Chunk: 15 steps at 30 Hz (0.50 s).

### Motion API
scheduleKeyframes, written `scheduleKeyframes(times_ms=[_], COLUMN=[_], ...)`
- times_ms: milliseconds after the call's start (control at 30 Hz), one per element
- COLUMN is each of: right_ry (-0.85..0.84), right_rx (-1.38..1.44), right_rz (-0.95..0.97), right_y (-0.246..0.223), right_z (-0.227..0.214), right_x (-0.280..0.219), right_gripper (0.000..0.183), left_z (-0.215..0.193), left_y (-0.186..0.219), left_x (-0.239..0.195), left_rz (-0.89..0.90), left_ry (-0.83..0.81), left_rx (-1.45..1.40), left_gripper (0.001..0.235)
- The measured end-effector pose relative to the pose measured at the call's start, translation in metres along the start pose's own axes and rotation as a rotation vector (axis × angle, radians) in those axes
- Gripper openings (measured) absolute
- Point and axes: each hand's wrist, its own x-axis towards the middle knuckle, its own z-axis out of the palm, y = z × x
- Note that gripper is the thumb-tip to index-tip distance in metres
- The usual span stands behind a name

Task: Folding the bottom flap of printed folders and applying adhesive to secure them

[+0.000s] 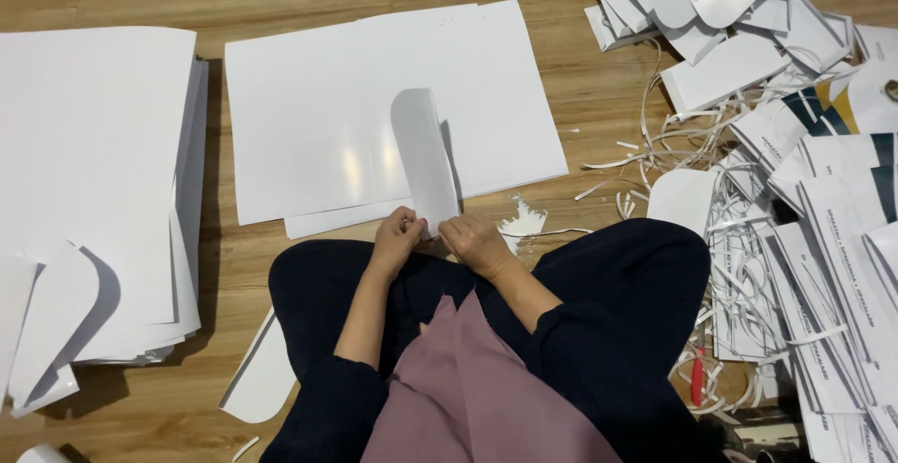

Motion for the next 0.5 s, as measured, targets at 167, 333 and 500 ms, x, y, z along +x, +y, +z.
scheduleKeyframes(times_ms=[167,333,500], right_ry=[0.072,0.012,-0.034], right_rx=[-0.131,0.085,0.337], right_rz=[-0.023,0.111,0.415], right_y=[0.000,0.003,0.005], right_z=[0.009,0.008,-0.007], right_x=[-0.001,-0.003,0.003], right_gripper=[0.012,0.017,0.012], left_z=[0.004,0.004,0.002], left_y=[0.025,0.038,0.015], left_x=[-0.017,-0.022,-0.004], left_rz=[-0.002,-0.038,-0.098], left_ry=[-0.014,-0.031,0.024], left_rx=[-0.077,-0.131,-0.236], left_gripper=[0.008,0.011,0.010])
